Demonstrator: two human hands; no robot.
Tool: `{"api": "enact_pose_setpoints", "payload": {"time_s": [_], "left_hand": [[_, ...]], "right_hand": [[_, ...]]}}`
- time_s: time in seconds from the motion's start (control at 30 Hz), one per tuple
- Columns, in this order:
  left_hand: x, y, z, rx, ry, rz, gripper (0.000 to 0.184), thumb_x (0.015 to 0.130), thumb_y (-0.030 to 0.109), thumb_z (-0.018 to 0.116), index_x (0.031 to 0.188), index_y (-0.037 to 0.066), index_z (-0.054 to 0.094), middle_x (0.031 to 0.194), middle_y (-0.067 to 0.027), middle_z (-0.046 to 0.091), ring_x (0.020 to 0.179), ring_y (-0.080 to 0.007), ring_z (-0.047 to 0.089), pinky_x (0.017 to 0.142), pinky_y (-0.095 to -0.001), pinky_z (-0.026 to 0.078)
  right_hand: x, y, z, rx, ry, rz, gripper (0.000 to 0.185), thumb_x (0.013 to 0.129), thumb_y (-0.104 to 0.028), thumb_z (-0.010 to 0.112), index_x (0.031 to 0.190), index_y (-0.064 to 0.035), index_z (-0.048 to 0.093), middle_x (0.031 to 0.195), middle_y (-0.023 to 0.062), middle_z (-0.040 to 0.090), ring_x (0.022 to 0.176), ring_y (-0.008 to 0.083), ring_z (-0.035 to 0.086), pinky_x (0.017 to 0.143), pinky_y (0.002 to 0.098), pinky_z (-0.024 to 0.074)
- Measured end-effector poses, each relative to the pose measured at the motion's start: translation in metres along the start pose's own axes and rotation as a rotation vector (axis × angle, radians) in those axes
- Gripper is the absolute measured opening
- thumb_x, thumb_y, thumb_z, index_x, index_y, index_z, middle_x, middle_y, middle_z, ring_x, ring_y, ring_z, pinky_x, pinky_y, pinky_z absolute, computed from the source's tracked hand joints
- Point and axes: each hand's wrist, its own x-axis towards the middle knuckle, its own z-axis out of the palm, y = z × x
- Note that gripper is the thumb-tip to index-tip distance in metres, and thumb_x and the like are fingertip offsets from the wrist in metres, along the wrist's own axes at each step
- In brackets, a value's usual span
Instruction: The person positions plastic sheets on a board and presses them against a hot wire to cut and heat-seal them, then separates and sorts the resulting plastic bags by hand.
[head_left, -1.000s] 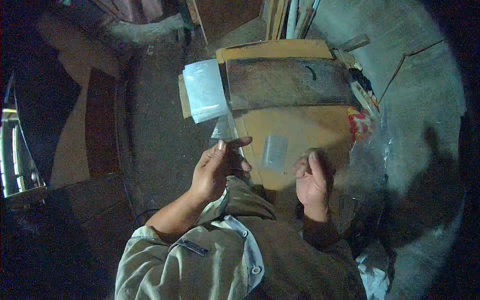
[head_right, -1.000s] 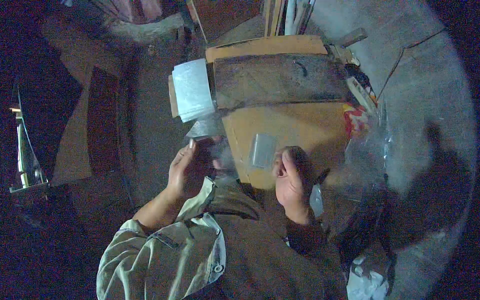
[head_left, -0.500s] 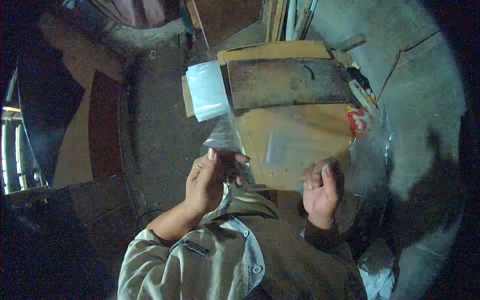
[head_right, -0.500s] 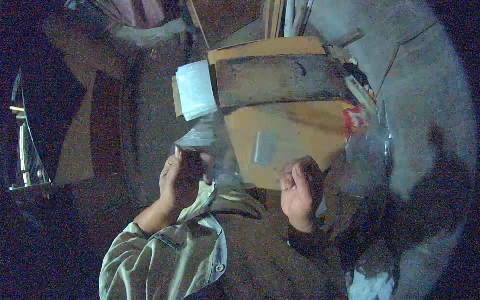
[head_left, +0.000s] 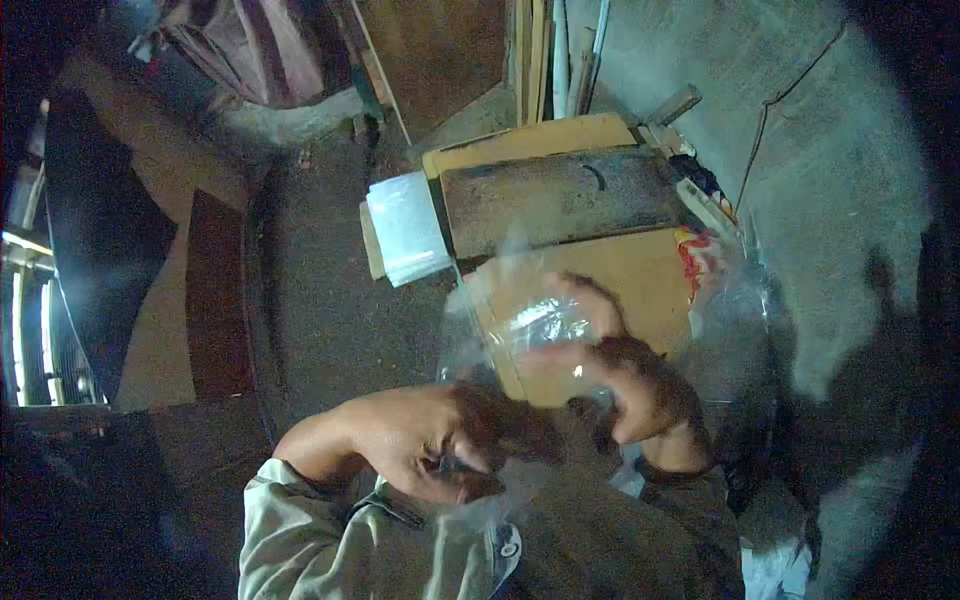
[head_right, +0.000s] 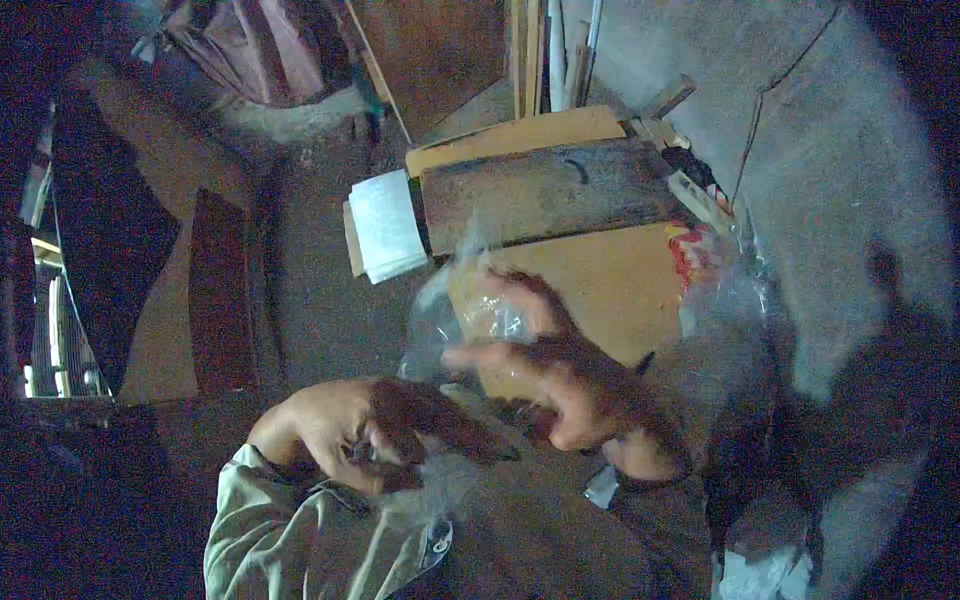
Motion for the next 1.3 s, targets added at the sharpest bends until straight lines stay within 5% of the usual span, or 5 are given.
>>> {"api": "enact_pose_setpoints", "payload": {"time_s": [0.2, 0.37, 0.7, 0.87, 1.3], "left_hand": [[-0.009, 0.004, -0.024, -0.192, 0.065, 0.124, 0.024, 0.074, 0.011, 0.068, 0.058, 0.001, 0.053, 0.082, -0.0210, 0.064, 0.088, -0.0385, 0.063, 0.079, -0.0457, 0.047], [-0.052, 0.009, -0.066, 0.037, 0.819, -0.412, 0.016, 0.072, 0.007, 0.071, 0.065, 0.003, 0.057, 0.073, -0.0070, 0.062, 0.069, -0.0136, 0.058, 0.070, -0.0325, 0.048], [-0.087, -0.117, -0.151, 0.692, 1.467, -0.412, 0.021, 0.088, 0.011, 0.061, 0.105, -0.001, 0.058, 0.102, -0.0110, 0.062, 0.098, -0.0170, 0.057, 0.086, -0.0311, 0.044], [-0.048, -0.157, -0.103, 1.412, 1.163, -0.703, 0.041, 0.079, 0.013, 0.067, 0.118, 0.011, 0.056, 0.127, -0.0078, 0.052, 0.125, -0.0252, 0.042, 0.099, -0.0442, 0.031], [-0.020, -0.227, -0.060, 1.193, 0.518, -1.049, 0.067, 0.086, 0.055, 0.046, 0.143, 0.025, 0.029, 0.151, -0.0063, 0.019, 0.140, -0.0293, 0.011, 0.103, -0.0663, 0.004]], "right_hand": [[0.008, 0.033, -0.010, 0.048, -0.368, -0.035, 0.024, 0.072, -0.032, 0.071, 0.082, -0.0112, 0.068, 0.134, 0.0163, 0.045, 0.132, 0.0299, 0.033, 0.112, 0.0477, 0.0036], [-0.001, 0.068, -0.027, 0.325, -0.382, 0.197, 0.019, 0.077, -0.015, 0.069, 0.093, -0.0064, 0.062, 0.093, 0.0051, 0.064, 0.090, 0.0202, 0.063, 0.086, 0.0380, 0.0469], [0.057, 0.176, 0.031, 0.525, 0.308, 0.656, 0.012, 0.087, -0.019, 0.061, 0.085, -0.0082, 0.056, 0.067, -0.0021, 0.054, 0.052, 0.0033, 0.042, 0.044, 0.0202, 0.0310], [0.090, 0.246, 0.056, 0.625, 0.386, 0.692, 0.016, 0.088, -0.021, 0.060, 0.087, -0.0054, 0.055, 0.072, 0.0001, 0.053, 0.055, 0.0053, 0.042, 0.048, 0.0212, 0.0324], [0.129, 0.283, 0.066, -0.156, 0.577, 0.532, 0.041, 0.086, -0.016, 0.062, 0.121, -0.0046, 0.045, 0.112, 0.0160, 0.055, 0.098, 0.0253, 0.055, 0.085, 0.0377, 0.0442]]}}
